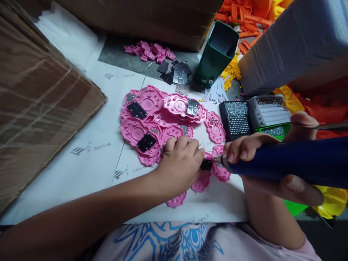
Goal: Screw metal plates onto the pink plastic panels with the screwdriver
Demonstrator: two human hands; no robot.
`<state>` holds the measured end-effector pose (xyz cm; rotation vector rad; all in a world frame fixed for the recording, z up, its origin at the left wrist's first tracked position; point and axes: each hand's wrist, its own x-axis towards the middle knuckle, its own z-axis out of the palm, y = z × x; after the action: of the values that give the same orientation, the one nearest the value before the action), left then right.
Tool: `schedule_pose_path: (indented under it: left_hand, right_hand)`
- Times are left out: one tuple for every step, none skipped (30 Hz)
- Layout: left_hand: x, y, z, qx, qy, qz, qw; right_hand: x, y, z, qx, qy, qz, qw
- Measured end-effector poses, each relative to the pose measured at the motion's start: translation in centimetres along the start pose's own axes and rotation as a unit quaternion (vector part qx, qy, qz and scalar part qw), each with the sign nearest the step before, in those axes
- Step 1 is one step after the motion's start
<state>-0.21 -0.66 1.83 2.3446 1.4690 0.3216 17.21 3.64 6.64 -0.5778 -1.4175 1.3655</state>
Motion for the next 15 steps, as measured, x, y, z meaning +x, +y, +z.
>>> schedule_pose_path:
  left_hand:
    - [0.03,0.02,-0.03,0.001,0.000,0.000,1.000]
    - [0.07,0.03,-0.06,0.002,0.000,0.000,1.000]
    - [0.10,0.06,-0.08,0.003,0.000,-0.001,1.000]
    - [0.13,0.08,-0.09,0.002,-0.001,-0.003,1.000]
    - [0.16,0.11,-0.08,0.001,-0.003,-0.004,1.000]
    - [0.19,0.14,-0.07,0.000,-0.005,-0.006,1.000]
    - [0.22,0.17,-0.06,-0.002,-0.007,-0.008,1.000]
    - [0.24,0.19,-0.06,-0.003,-0.007,-0.008,1.000]
    - [0.26,0.21,-0.07,-0.003,-0.008,-0.009,1.000]
    - [0.27,0.23,-0.08,-0.004,-0.009,-0.009,1.000]
    - [0.27,0.24,-0.09,-0.004,-0.008,-0.010,1.000]
    - [0.27,0.25,-0.09,-0.005,-0.007,-0.012,1.000]
    - [0.26,0.25,-0.08,-0.006,-0.005,-0.013,1.000]
    - [0.23,0.26,-0.05,-0.006,-0.003,-0.014,1.000]
    - [0.21,0.27,-0.01,-0.007,0.001,-0.015,1.000]
  right_hand:
    - [0.05,0.04,-0.03,0.000,-0.001,-0.002,1.000]
    - [0.09,0.09,-0.05,0.002,0.002,-0.004,1.000]
    - [0.12,0.15,-0.06,0.005,0.005,-0.005,1.000]
    - [0.15,0.22,-0.07,0.008,0.008,-0.005,1.000]
    - [0.17,0.28,-0.09,0.009,0.013,-0.006,1.000]
    - [0.19,0.33,-0.12,0.009,0.015,-0.006,1.000]
    - [0.20,0.38,-0.15,0.008,0.014,-0.005,1.000]
    - [0.20,0.40,-0.19,0.006,0.009,-0.004,1.000]
    - [0.19,0.40,-0.23,0.004,0.003,-0.002,1.000]
    - [0.17,0.38,-0.25,0.000,0.000,-0.001,1.000]
    - [0.13,0.34,-0.24,-0.006,-0.004,-0.001,1.000]
    - [0.06,0.28,-0.19,-0.012,-0.005,0.001,1.000]
    - [-0.04,0.20,-0.09,-0.018,-0.004,0.002,1.000]
    - [-0.17,0.12,0.06,-0.025,-0.004,0.004,1.000]
    - [-0.33,0.02,0.25,-0.030,-0.008,0.005,1.000]
